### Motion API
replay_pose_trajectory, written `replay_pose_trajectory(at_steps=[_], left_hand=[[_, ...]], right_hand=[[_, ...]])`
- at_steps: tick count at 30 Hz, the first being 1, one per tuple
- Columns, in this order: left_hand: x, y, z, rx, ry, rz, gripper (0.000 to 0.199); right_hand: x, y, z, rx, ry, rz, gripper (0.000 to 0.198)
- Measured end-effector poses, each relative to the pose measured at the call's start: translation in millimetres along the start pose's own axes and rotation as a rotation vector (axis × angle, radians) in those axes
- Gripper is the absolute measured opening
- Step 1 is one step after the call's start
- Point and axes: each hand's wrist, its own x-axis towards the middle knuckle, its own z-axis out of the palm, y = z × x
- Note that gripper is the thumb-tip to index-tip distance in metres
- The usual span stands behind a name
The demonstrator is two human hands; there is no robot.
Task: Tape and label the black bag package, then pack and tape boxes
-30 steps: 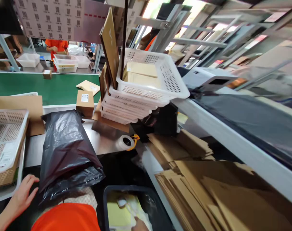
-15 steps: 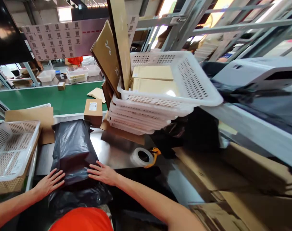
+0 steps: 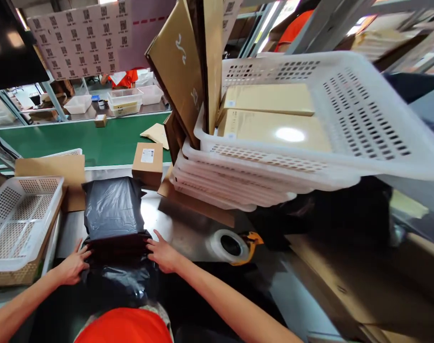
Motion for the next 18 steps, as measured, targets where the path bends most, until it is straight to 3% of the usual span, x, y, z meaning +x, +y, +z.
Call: replay_pose_trajectory(at_steps=[4, 7, 12, 15, 18], left_hand=[[-1.6, -2.4, -7.2, -0.293, 0.130, -0.080, 0.021], [-5.2, -7.0, -11.0, -0.691, 0.236, -0.190, 0.028], [-10.2, -13.7, 1.2, -1.292, 0.579, -0.342, 0.038], [-10.3, -12.5, 12.3, -1.466, 0.716, -0.374, 0.037], [-13.7, -10.2, 16.6, -1.535, 0.719, -0.362, 0.043]], right_hand=[[-7.4, 3.7, -4.6, 0.406, 0.159, 0.104, 0.021], [-16.7, 5.7, -9.1, 0.548, 0.266, 0.194, 0.011], [-27.1, -2.7, -14.1, 0.690, 0.384, 0.296, 0.022], [-25.9, -12.8, -14.7, 0.713, 0.457, 0.273, 0.031], [-23.5, -19.3, -15.2, 0.757, 0.565, 0.201, 0.017]])
